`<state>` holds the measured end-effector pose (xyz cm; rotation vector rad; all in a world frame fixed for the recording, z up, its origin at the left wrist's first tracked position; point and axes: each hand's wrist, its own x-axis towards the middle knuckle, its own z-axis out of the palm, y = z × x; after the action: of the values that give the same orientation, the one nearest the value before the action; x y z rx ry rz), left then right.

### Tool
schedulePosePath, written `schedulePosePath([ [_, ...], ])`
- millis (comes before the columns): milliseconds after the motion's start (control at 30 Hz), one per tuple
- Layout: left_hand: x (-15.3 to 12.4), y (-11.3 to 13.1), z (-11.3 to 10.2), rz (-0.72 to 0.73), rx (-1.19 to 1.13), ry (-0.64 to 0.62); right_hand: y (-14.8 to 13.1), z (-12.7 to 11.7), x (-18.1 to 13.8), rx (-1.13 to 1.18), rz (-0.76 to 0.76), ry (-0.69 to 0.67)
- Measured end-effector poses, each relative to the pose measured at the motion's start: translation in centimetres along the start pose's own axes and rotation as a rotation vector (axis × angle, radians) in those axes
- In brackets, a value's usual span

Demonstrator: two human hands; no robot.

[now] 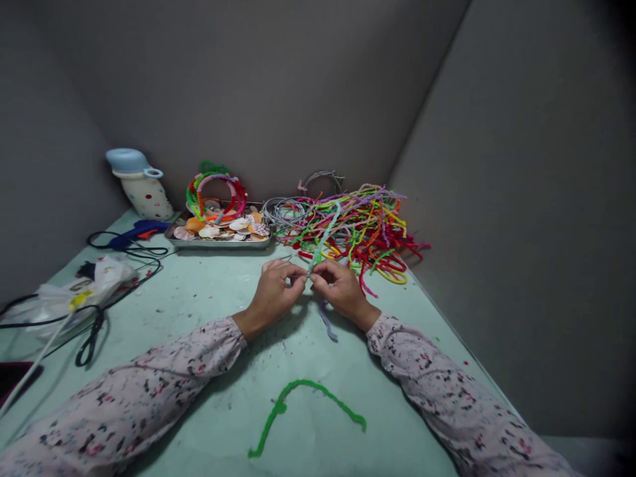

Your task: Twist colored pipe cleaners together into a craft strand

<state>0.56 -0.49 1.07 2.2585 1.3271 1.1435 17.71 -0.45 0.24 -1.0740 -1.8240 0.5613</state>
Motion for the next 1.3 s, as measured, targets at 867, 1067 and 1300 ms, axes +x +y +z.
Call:
schedulePosePath([
  [867,0.0,0.0,0.0,-0.01,-0.02,0.012,1.0,0.0,0.0,0.036,0.0,-0.039],
  [1067,0.0,0.2,-0.1,-0.024,-0.033,0.005,1.2,0.1,0.0,0.052,0.01,-0.04],
  [1300,-0.1,0.4,-0.1,-0.049,-0.02,0.008,0.8,-0.2,0.1,0.041,0.006,-0.048],
])
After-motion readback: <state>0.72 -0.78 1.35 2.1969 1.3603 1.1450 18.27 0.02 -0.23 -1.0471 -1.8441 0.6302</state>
